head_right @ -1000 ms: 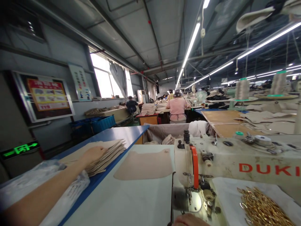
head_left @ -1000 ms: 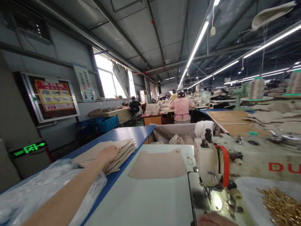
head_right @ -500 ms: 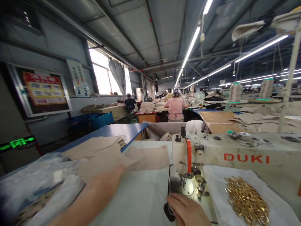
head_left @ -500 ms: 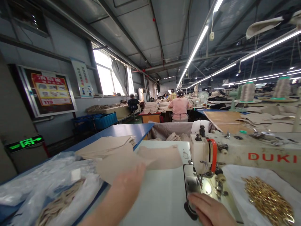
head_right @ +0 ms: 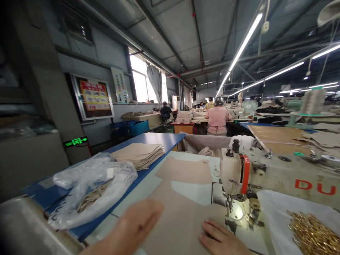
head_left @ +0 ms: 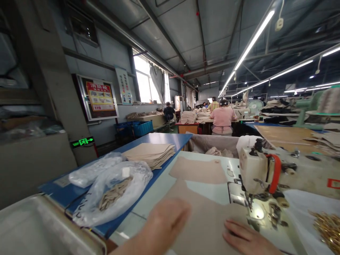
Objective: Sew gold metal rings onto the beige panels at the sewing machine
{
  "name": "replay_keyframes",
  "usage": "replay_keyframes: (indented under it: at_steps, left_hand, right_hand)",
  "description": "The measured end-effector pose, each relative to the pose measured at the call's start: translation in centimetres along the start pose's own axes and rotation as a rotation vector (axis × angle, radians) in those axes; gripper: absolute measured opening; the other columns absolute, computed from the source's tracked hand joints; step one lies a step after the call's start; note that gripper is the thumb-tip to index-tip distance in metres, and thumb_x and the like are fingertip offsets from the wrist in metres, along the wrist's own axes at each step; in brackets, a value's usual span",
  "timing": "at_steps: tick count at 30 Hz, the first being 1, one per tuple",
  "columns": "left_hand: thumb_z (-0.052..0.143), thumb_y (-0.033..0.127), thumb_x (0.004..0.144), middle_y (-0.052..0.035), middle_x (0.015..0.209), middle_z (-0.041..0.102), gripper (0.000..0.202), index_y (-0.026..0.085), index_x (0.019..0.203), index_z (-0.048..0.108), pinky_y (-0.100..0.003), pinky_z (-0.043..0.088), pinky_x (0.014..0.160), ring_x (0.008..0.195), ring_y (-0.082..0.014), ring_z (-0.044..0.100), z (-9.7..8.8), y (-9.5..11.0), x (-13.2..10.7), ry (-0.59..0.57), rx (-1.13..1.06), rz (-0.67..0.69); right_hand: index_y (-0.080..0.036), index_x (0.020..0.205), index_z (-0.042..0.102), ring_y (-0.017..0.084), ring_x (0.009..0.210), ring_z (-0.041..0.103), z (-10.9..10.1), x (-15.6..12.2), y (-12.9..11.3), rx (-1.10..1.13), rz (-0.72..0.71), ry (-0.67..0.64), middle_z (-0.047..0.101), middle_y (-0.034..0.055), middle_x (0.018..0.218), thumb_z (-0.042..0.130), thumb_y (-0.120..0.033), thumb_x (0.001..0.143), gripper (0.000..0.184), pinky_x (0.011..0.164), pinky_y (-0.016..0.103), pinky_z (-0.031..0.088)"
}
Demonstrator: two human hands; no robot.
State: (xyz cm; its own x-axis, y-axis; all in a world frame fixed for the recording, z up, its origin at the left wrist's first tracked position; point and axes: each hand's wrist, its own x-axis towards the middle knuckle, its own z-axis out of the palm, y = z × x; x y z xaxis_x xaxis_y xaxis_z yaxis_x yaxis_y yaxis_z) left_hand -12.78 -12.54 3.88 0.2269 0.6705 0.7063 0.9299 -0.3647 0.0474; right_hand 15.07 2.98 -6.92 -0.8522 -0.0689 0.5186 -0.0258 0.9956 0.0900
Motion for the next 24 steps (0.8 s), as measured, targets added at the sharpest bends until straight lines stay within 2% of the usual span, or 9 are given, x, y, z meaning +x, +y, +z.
replay_keyframes:
  at_steps: [2,3,4,5,8,11,16,20,24]
  left_hand:
    - [0.043,0.036,0.092,-0.0045,0.092,0.075,0.027,0.022,0.093,0.067,-0.026,0.052,0.076,0.085,-0.0193,0.068,-5.0,-3.9,0.9,0.041,0.123,-0.463]
    - [0.044,0.037,0.09,-0.0048,0.096,0.074,0.028,0.021,0.096,0.066,-0.027,0.051,0.076,0.089,-0.0212,0.068,-7.2,-5.9,1.1,0.011,0.208,-0.706]
    - [0.041,0.036,0.09,-0.004,0.095,0.074,0.032,0.02,0.101,0.066,-0.027,0.051,0.073,0.089,-0.0225,0.067,-9.1,-7.7,1.1,-0.074,0.27,-0.904]
    - [0.041,0.035,0.087,-0.0054,0.087,0.074,0.033,0.017,0.098,0.067,-0.028,0.051,0.066,0.083,-0.0253,0.068,-10.4,-9.4,1.0,-0.139,0.284,-0.971]
    - [0.059,0.026,0.068,-0.0032,0.067,0.073,0.016,0.016,0.071,0.071,-0.026,0.048,0.061,0.071,-0.026,0.068,-11.9,-12.6,-0.4,-0.351,0.213,-0.983]
    - [0.057,0.018,0.062,-0.002,0.065,0.074,0.014,0.019,0.059,0.07,-0.024,0.045,0.062,0.071,-0.0245,0.068,-11.0,-13.7,-1.6,-0.457,0.159,-0.937]
    - [0.052,0.018,0.068,-0.0035,0.061,0.07,0.02,0.02,0.051,0.064,-0.027,0.041,0.062,0.071,-0.0246,0.065,-9.9,-14.9,-1.2,-0.447,0.23,-0.928]
    - [0.056,0.019,0.077,0.0004,0.053,0.062,0.027,0.019,0.05,0.059,-0.027,0.039,0.061,0.061,-0.0184,0.06,-10.7,-15.3,-0.3,-0.463,0.248,-0.938]
    - [0.058,0.016,0.08,0.0038,0.046,0.056,0.033,0.018,0.047,0.056,-0.026,0.039,0.06,0.054,-0.0149,0.055,-11.7,-14.9,-0.1,-0.44,0.238,-0.974]
  right_hand:
    - [-0.022,0.131,0.058,0.028,0.117,0.059,1.0,-0.9,0.4,0.064,0.06,-0.007,0.061,0.0135,0.127,0.055,-0.037,0.09,0.043,0.092,0.032,0.052]
    - [-0.024,0.132,0.057,0.028,0.119,0.057,1.2,-1.2,0.5,0.105,0.094,-0.014,0.059,0.013,0.13,0.056,-0.037,0.089,0.045,0.094,0.034,0.051]
    - [-0.026,0.133,0.056,0.028,0.121,0.055,1.3,-1.4,0.4,0.145,0.124,-0.022,0.058,0.0121,0.132,0.057,-0.035,0.089,0.045,0.096,0.034,0.05]
    - [-0.028,0.134,0.055,0.028,0.122,0.054,1.2,-1.4,0.3,0.183,0.152,-0.025,0.057,0.0112,0.133,0.057,-0.032,0.088,0.046,0.097,0.035,0.049]
    - [-0.03,0.132,0.056,0.028,0.123,0.053,0.8,-1.4,-0.1,0.242,0.221,-0.016,0.058,0.0102,0.132,0.058,-0.025,0.086,0.047,0.099,0.037,0.047]
    - [-0.029,0.129,0.059,0.029,0.122,0.055,0.9,-1.4,0.0,0.244,0.237,-0.007,0.059,0.0107,0.13,0.059,-0.026,0.084,0.046,0.099,0.037,0.047]
    - [-0.03,0.129,0.06,0.029,0.119,0.057,1.3,-1.6,0.2,0.259,0.211,0.025,0.061,0.0103,0.129,0.058,-0.03,0.085,0.044,0.098,0.037,0.048]
    - [-0.028,0.123,0.065,0.029,0.118,0.058,0.8,-1.1,-0.3,0.268,0.273,0.03,0.064,0.0118,0.125,0.058,-0.039,0.086,0.04,0.097,0.038,0.048]
    - [-0.028,0.12,0.067,0.029,0.117,0.058,-0.1,-0.2,-1.1,0.263,0.316,0.054,0.065,0.0125,0.123,0.055,-0.035,0.087,0.036,0.097,0.039,0.048]
